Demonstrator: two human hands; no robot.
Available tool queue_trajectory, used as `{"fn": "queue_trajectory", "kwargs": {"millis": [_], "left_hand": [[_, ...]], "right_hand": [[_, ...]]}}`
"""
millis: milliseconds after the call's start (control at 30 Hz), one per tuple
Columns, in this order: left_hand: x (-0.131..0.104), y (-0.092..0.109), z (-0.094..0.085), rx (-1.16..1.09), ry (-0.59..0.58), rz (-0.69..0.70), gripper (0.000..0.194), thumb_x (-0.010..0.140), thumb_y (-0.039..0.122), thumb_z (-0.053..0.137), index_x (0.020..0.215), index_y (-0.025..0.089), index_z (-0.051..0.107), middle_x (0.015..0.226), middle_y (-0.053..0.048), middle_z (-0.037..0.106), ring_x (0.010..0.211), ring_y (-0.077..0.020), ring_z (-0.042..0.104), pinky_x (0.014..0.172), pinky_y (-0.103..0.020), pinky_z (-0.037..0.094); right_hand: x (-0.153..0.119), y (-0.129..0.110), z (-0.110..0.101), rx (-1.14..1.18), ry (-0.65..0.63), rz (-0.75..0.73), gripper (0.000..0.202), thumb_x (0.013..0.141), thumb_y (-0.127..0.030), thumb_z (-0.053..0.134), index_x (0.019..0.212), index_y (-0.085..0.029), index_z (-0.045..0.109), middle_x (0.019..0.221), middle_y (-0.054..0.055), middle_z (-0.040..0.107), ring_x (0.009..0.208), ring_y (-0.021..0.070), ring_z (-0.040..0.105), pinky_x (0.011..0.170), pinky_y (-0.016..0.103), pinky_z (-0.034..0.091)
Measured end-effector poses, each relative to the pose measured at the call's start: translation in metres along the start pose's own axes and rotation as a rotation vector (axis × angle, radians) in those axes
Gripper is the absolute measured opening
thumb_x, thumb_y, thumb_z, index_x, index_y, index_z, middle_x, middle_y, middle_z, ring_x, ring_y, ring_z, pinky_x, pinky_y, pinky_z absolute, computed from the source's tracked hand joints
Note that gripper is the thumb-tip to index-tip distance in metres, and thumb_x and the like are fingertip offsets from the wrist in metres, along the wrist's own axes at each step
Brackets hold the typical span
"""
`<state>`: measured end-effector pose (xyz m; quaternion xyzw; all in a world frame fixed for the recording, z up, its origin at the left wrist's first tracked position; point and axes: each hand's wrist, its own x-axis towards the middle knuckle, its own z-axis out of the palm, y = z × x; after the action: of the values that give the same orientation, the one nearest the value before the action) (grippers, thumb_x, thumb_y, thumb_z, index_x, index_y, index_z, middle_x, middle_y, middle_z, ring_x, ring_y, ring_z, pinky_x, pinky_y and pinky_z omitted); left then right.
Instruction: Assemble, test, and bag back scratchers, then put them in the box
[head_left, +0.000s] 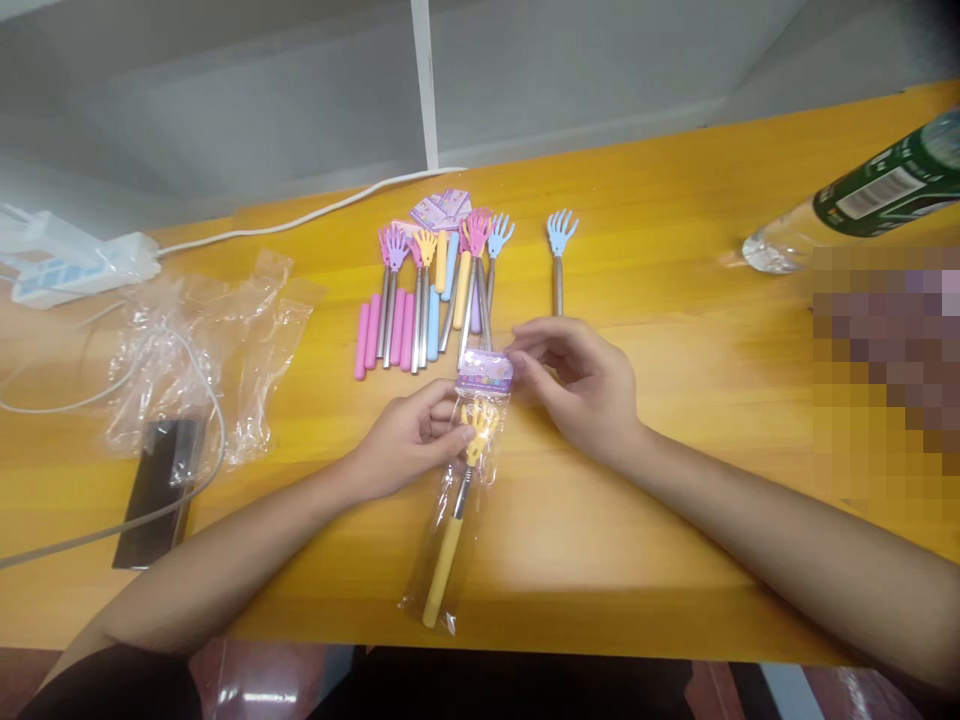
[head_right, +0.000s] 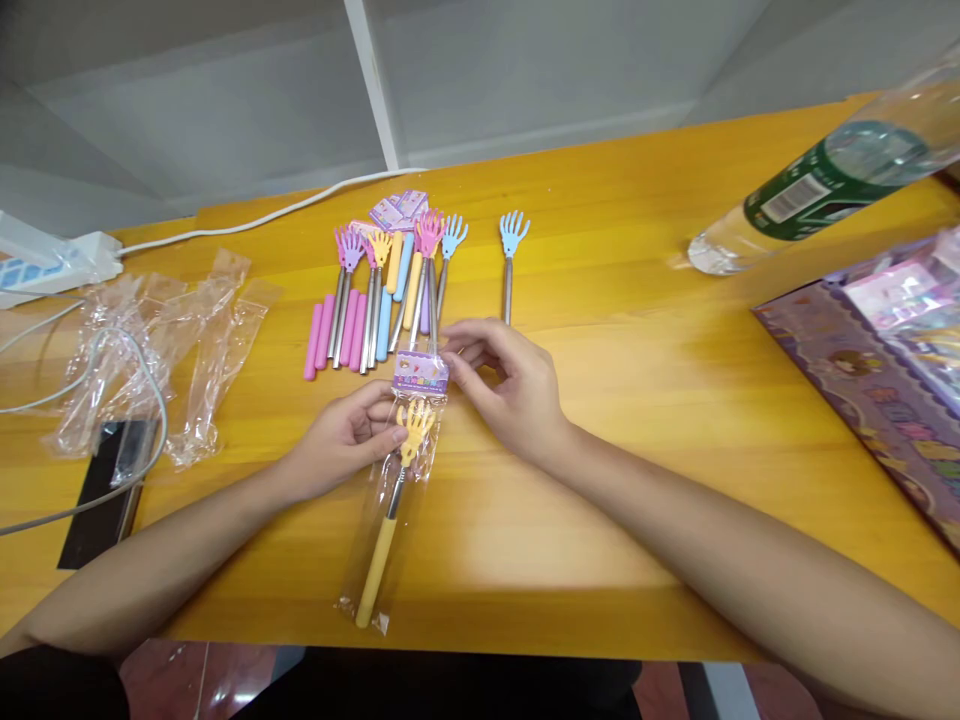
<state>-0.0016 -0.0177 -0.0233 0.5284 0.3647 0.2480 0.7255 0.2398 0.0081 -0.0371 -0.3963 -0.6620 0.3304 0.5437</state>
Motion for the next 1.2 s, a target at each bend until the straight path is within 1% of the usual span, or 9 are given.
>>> {"fn": "queue_trajectory", "kwargs": {"millis": [100, 267, 467, 533, 667, 767, 933, 1067, 1200], "left_hand": [[0.0007, -0.0021, -0.0002, -0.03, 0.018, 0.02, 0.049, 0.102, 0.037, 0.075, 0.144, 0.018, 0.058, 0.106, -0.008, 0.076, 0.084, -0.0173, 0.077, 0.077, -0.03, 0.066], [0.0016, -0.006, -0.0012, -0.054, 0.039, 0.072, 0.05, 0.102, 0.033, 0.075, 0.147, 0.019, 0.057, 0.108, -0.009, 0.075, 0.084, -0.0175, 0.077, 0.076, -0.03, 0.067], [0.0031, -0.0075, -0.0002, -0.103, 0.015, 0.154, 0.05, 0.102, 0.029, 0.075, 0.147, 0.021, 0.056, 0.114, -0.01, 0.076, 0.083, -0.0173, 0.079, 0.075, -0.029, 0.069], [0.0029, -0.0076, 0.0003, -0.111, 0.026, 0.175, 0.055, 0.102, 0.028, 0.075, 0.151, 0.024, 0.052, 0.118, -0.01, 0.075, 0.083, -0.0169, 0.079, 0.076, -0.03, 0.069], [0.0016, -0.0082, 0.001, -0.082, 0.05, 0.215, 0.078, 0.103, 0.028, 0.073, 0.168, 0.037, 0.031, 0.121, -0.008, 0.075, 0.08, -0.0167, 0.077, 0.076, -0.031, 0.069], [0.0005, -0.0093, 0.0012, -0.042, 0.044, 0.238, 0.082, 0.104, 0.029, 0.071, 0.171, 0.042, 0.026, 0.129, -0.01, 0.072, 0.08, -0.0168, 0.076, 0.075, -0.032, 0.069], [-0.0005, -0.0083, 0.0027, 0.076, 0.088, 0.295, 0.071, 0.103, 0.027, 0.069, 0.166, 0.046, 0.041, 0.162, -0.011, 0.05, 0.075, -0.0095, 0.067, 0.067, -0.026, 0.065], [-0.0015, -0.0053, 0.0037, 0.247, 0.127, 0.353, 0.058, 0.104, 0.021, 0.064, 0.159, 0.039, 0.057, 0.158, -0.011, 0.05, 0.084, -0.0115, 0.063, 0.074, -0.026, 0.064], [-0.002, -0.005, 0.0036, 0.231, 0.116, 0.345, 0.06, 0.103, 0.019, 0.063, 0.16, 0.039, 0.055, 0.156, -0.012, 0.05, 0.087, -0.0133, 0.065, 0.074, -0.028, 0.067]], "right_hand": [[0.0025, -0.0026, -0.0024, -0.134, -0.037, -0.112, 0.012, 0.101, -0.014, 0.068, 0.106, -0.022, 0.076, 0.1, 0.006, 0.074, 0.089, 0.0172, 0.071, 0.077, 0.033, 0.061], [0.0029, -0.0054, -0.0035, -0.168, -0.091, -0.175, 0.018, 0.101, -0.01, 0.064, 0.109, -0.023, 0.075, 0.104, 0.007, 0.075, 0.097, 0.0197, 0.073, 0.085, 0.038, 0.063], [0.0004, -0.0037, -0.0036, -0.162, -0.121, -0.196, 0.02, 0.099, -0.008, 0.066, 0.11, -0.024, 0.071, 0.104, 0.004, 0.077, 0.095, 0.0172, 0.074, 0.086, 0.034, 0.064], [0.0004, -0.0041, -0.0033, -0.157, -0.121, -0.196, 0.019, 0.1, -0.008, 0.065, 0.11, -0.023, 0.071, 0.104, 0.004, 0.077, 0.093, 0.0165, 0.074, 0.083, 0.033, 0.064], [0.0008, -0.0054, -0.0029, -0.159, -0.118, -0.202, 0.016, 0.1, -0.01, 0.064, 0.108, -0.023, 0.07, 0.101, 0.004, 0.077, 0.091, 0.0172, 0.075, 0.078, 0.032, 0.063], [0.0011, -0.0058, -0.003, -0.159, -0.122, -0.218, 0.017, 0.099, -0.009, 0.064, 0.108, -0.022, 0.07, 0.101, 0.004, 0.077, 0.091, 0.0172, 0.075, 0.081, 0.033, 0.064], [0.0005, -0.0057, -0.0026, -0.155, -0.151, -0.243, 0.019, 0.098, -0.008, 0.064, 0.109, -0.023, 0.069, 0.102, 0.005, 0.077, 0.092, 0.0176, 0.075, 0.083, 0.034, 0.064], [-0.001, -0.0062, -0.0018, -0.128, -0.202, -0.29, 0.023, 0.096, -0.005, 0.064, 0.111, -0.022, 0.069, 0.104, 0.006, 0.076, 0.096, 0.0178, 0.075, 0.085, 0.033, 0.064], [-0.0011, -0.007, -0.0012, -0.116, -0.198, -0.301, 0.024, 0.093, -0.004, 0.065, 0.109, -0.022, 0.068, 0.104, 0.007, 0.076, 0.097, 0.0179, 0.076, 0.085, 0.033, 0.065]]}}
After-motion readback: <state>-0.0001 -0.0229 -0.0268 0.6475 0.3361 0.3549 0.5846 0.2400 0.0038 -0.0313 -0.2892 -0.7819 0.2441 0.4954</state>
